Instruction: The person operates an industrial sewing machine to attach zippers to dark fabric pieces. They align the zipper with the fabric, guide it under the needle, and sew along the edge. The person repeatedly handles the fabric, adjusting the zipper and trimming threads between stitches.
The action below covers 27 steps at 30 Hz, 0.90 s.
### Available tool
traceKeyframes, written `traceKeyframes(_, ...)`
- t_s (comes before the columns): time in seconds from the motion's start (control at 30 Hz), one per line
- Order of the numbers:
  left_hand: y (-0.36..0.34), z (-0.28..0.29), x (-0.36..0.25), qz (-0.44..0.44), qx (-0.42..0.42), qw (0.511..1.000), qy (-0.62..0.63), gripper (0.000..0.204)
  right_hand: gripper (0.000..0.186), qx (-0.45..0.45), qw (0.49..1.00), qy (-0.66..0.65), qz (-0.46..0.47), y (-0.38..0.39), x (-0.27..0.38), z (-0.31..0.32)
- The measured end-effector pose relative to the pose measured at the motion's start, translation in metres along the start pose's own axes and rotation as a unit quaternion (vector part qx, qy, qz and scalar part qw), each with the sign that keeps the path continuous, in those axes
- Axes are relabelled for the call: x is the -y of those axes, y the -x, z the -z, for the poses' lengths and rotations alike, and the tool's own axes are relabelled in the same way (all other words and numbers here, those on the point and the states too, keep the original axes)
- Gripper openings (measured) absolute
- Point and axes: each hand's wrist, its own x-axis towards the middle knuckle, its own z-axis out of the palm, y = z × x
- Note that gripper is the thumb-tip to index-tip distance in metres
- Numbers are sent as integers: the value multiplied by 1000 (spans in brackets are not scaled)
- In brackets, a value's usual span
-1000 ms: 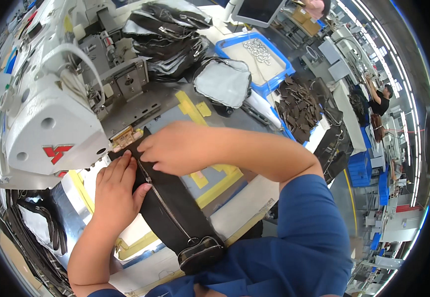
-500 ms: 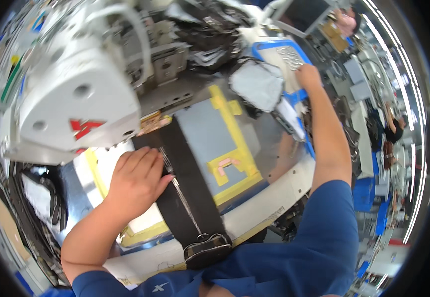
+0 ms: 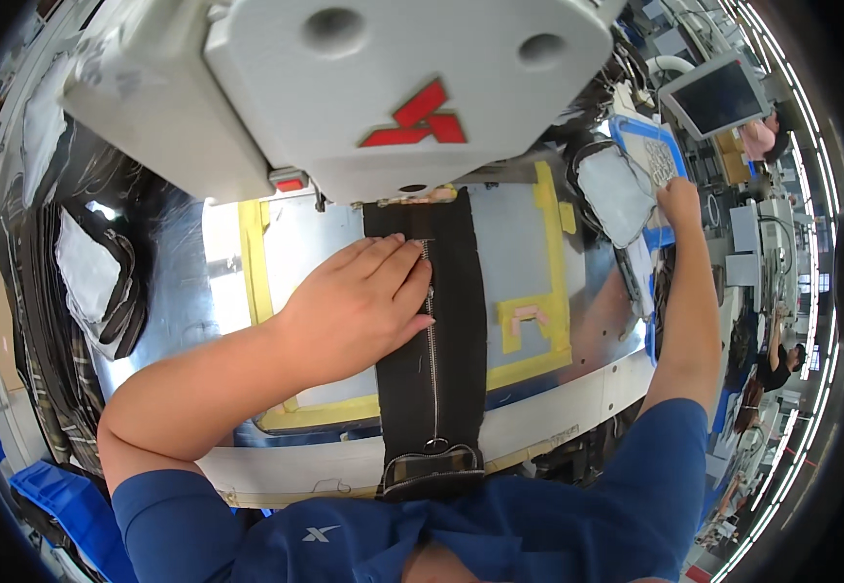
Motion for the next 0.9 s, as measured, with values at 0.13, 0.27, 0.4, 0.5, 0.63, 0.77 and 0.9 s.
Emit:
traceKeyframes(0.13, 3, -1, 2, 23, -4, 1000, 10, 60, 29, -155, 985, -66, -22, 11, 37, 55)
traceKeyframes(0.27, 1, -2, 2, 38, 10, 999, 12, 64, 23, -192, 877, -438, 38, 96, 168, 150)
traceKeyframes(0.4, 0, 4, 3, 40, 17, 999, 15, 67, 21, -8, 803, -455, 384, 166, 283, 198)
traceKeyframes(0.5, 1, 6, 3, 36, 20, 999, 15, 69, 16, 53, 748, -472, 464, 177, 328, 186)
traceKeyframes(0.63, -1, 7, 4, 38, 23, 999, 26, 70, 15, 55, 746, -478, 460, 184, 343, 176)
traceKeyframes(0.77, -3, 3, 3, 58, 10, 998, 22, 76, 14, 88, 761, -468, 441, 183, 341, 173)
traceKeyframes(0.9, -2, 6, 2, 69, 27, 997, 6, 80, 12, 32, 753, -477, 452, 188, 344, 166)
